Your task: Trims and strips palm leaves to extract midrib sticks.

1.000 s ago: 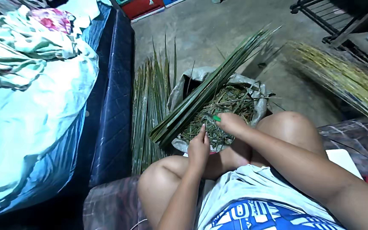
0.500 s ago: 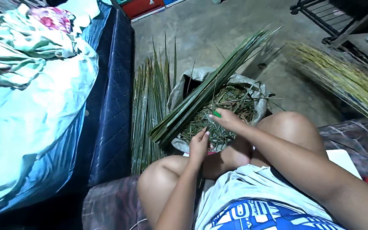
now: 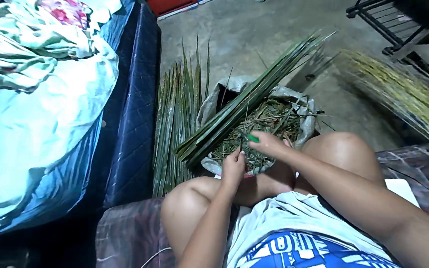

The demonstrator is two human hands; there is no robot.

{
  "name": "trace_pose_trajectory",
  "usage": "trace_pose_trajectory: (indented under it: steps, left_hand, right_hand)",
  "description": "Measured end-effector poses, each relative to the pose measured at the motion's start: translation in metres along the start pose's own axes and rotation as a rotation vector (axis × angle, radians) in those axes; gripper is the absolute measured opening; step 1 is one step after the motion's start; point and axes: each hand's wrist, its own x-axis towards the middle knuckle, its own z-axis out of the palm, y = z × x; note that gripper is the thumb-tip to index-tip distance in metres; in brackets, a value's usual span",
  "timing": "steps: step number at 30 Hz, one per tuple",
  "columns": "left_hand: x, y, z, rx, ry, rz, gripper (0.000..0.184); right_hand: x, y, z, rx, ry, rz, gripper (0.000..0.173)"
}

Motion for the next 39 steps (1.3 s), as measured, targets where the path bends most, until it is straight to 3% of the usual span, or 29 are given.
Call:
trace_pose_trajectory:
  steps: [2, 4, 8, 14, 18, 20, 22, 31, 39]
  left_hand:
    - [0.001, -0.001, -0.001, 0.044, 0.037, -0.015, 0.034]
    - [0.000, 0.001, -0.003, 0.049, 0.043, -0.032, 0.034]
    - [0.001, 0.001, 0.001, 0.070, 0.025, -0.013, 0.039]
    - [0.001, 0.002, 0.001, 0.115, 0.016, -0.041, 0.044]
    - [0.003, 0.001, 0.000, 0.145, 0.012, -0.055, 0.044]
    - [0.003, 0.001, 0.000, 0.165, 0.025, -0.068, 0.035]
    - [0.002, 0.004, -0.001, 0.193, 0.012, -0.108, 0.031]
    - [0.008, 0.006, 0.000, 0.237, 0.031, -0.055, 0.046]
    - [0.000, 0.007, 0.003, 0.337, 0.005, -0.064, 0.045]
  right_hand:
    - [-0.016, -0.011, 0.014, -0.133, -0.129, -0.021, 0.033]
    - [-0.027, -0.023, 0.019, -0.254, -0.142, -0.034, 0.034]
    - [-0.010, -0.024, 0.013, -0.429, -0.042, 0.038, 0.039]
    - [0.017, -0.002, -0.006, -0.355, 0.196, 0.219, 0.034]
    - [-0.002, -0.013, 0.001, -0.218, -0.029, 0.129, 0.035]
    - [-0.013, -0.018, 0.017, -0.195, -0.161, 0.078, 0.035]
    - [-0.020, -0.023, 0.025, -0.235, -0.187, 0.074, 0.034]
    - [-0.001, -0.027, 0.018, -0.457, -0.009, 0.154, 0.037]
    - [0.018, 0.005, -0.013, -0.266, 0.190, 0.292, 0.032]
